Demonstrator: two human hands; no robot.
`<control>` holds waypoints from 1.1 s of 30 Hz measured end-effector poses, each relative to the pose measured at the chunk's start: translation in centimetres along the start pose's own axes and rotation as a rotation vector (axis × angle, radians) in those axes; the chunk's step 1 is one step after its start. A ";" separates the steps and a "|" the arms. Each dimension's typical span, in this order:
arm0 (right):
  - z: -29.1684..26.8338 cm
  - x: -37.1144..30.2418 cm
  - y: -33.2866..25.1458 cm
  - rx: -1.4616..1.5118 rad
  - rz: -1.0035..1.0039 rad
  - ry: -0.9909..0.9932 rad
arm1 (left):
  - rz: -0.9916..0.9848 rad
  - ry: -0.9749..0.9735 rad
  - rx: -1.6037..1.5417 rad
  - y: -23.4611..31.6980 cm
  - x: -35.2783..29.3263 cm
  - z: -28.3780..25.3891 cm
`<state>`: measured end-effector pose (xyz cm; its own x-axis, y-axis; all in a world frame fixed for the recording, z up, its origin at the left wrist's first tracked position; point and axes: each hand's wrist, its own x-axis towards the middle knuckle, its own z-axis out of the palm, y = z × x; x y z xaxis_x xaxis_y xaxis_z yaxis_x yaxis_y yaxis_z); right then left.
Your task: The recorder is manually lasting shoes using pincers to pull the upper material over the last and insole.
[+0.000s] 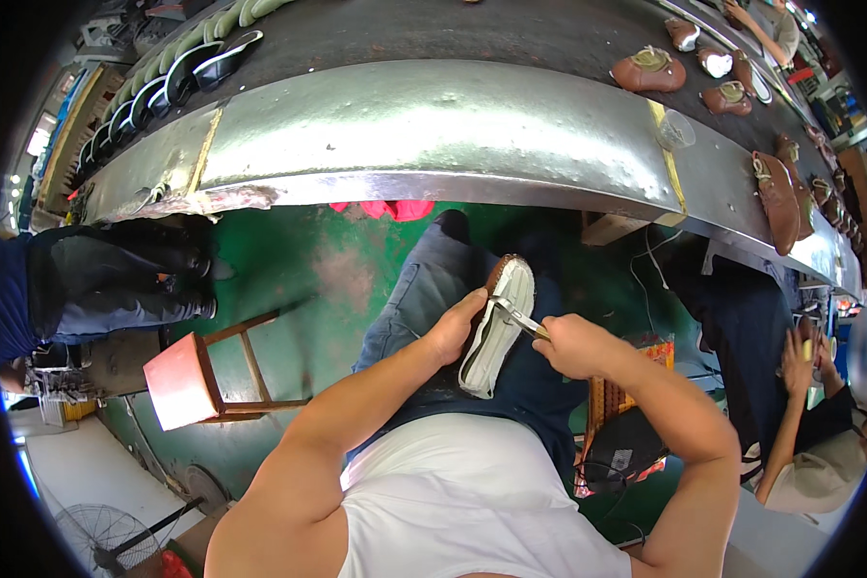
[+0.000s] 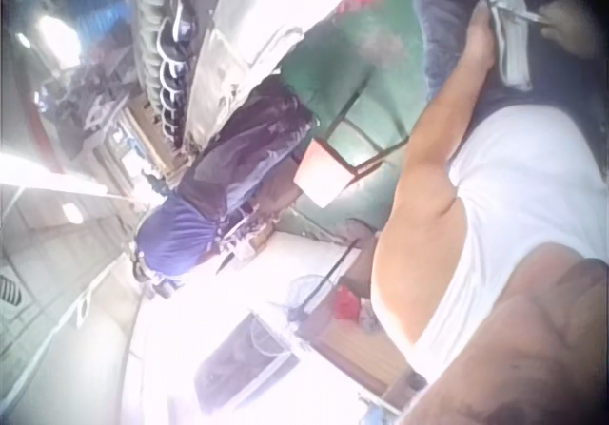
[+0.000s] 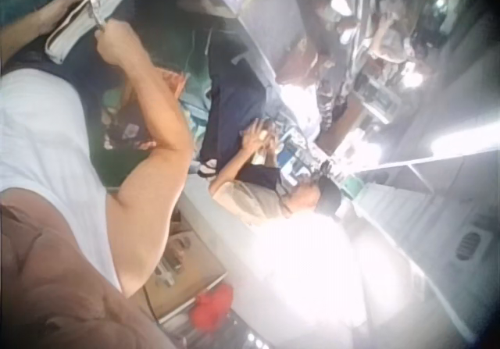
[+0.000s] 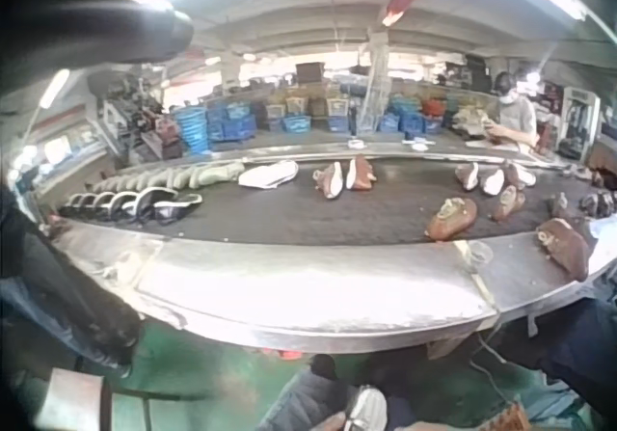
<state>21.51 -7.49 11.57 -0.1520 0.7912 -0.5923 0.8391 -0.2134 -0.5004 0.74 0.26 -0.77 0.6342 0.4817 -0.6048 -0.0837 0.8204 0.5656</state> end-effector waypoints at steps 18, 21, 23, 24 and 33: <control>9.2 1.1 6.8 1.587 0.069 -0.353 | 0.079 -0.029 0.278 1.4 1.4 1.4; 5.5 -0.7 7.1 1.412 0.105 -0.378 | 0.082 0.043 0.371 1.2 2.5 1.7; 3.7 -1.4 7.3 1.048 0.163 -0.208 | 0.078 0.101 0.422 0.8 2.7 1.9; 1.4 -1.5 5.0 0.782 0.220 -0.116 | 0.073 0.098 0.446 0.8 2.5 1.9; 2.5 -1.1 3.9 0.633 0.165 0.073 | -0.158 -0.036 0.441 3.5 2.2 1.5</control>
<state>23.63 -10.63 8.69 0.0066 0.7511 -0.6601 0.3752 -0.6138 -0.6946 2.99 3.70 0.69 0.6401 0.3437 -0.6871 0.3457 0.6698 0.6571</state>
